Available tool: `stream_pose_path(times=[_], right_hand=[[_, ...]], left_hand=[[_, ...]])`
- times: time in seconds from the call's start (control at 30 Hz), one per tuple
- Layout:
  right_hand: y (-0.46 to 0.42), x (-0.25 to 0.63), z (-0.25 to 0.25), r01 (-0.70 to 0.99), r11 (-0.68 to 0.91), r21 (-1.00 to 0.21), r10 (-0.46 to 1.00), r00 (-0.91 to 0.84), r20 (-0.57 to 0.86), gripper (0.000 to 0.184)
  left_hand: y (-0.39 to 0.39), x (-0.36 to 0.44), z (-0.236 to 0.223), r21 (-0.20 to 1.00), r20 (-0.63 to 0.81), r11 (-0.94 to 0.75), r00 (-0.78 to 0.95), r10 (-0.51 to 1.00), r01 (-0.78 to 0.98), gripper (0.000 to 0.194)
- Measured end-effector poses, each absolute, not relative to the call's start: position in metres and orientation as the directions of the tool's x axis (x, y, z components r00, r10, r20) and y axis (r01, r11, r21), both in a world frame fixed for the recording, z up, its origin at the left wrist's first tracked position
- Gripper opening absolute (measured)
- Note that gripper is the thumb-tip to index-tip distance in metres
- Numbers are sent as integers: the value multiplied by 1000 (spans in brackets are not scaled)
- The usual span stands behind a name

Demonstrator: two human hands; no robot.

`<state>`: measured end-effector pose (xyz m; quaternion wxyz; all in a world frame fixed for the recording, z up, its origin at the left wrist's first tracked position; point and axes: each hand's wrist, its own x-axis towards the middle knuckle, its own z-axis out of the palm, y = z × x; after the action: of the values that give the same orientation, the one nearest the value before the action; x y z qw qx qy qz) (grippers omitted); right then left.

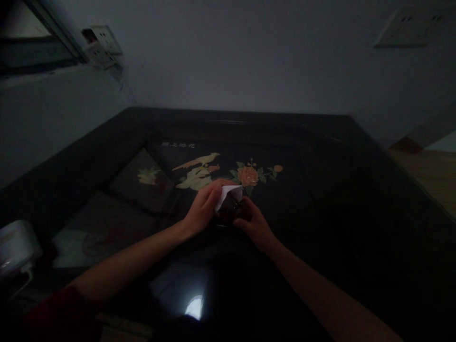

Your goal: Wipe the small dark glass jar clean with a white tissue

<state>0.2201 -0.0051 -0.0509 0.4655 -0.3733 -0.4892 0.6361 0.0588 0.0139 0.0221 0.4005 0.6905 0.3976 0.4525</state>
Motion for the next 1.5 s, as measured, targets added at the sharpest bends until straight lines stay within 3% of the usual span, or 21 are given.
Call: stream_pose_path(times=[0.13,0.23,0.3,0.4,0.5,0.67,0.83,1.03,1.17,1.27,1.5], right_hand=[[-5,218,-49,-204,-74,-976,960,-278,-14,46],[-5,219,-48,-134,-59,-989,969,-245,-25,36],[-5,221,-49,-104,-33,-994,976,-219,-10,38],[-4,222,-52,-111,-45,-993,972,-235,-17,35],[-4,220,-54,-189,-108,-976,962,-267,-55,33],[-6,217,-54,-330,-152,-932,955,-290,-53,61],[-6,219,-54,-302,-174,-937,959,-268,-92,62],[-6,219,-50,-290,-144,-946,950,-307,-51,58],[-5,218,-48,-296,-144,-944,948,-316,-46,59],[-5,218,-47,-280,-135,-950,951,-306,-45,58],[-5,221,-50,-192,-100,-976,961,-274,-45,57]], left_hand=[[12,56,32,679,448,-632,472,760,373,37],[10,57,39,519,438,-721,581,686,460,33],[9,57,42,483,433,-734,599,674,477,33],[9,57,42,555,431,-714,586,686,428,33],[12,57,37,722,418,-616,510,752,317,35],[17,60,20,975,208,-220,216,954,32,36],[16,69,3,957,-47,50,16,999,-284,28],[11,76,-3,824,-232,192,-7,973,-533,20],[11,77,-3,761,-279,259,60,958,-595,22],[12,77,-5,783,-270,248,48,962,-571,21],[11,69,1,958,-9,1,-25,1000,-287,31]])
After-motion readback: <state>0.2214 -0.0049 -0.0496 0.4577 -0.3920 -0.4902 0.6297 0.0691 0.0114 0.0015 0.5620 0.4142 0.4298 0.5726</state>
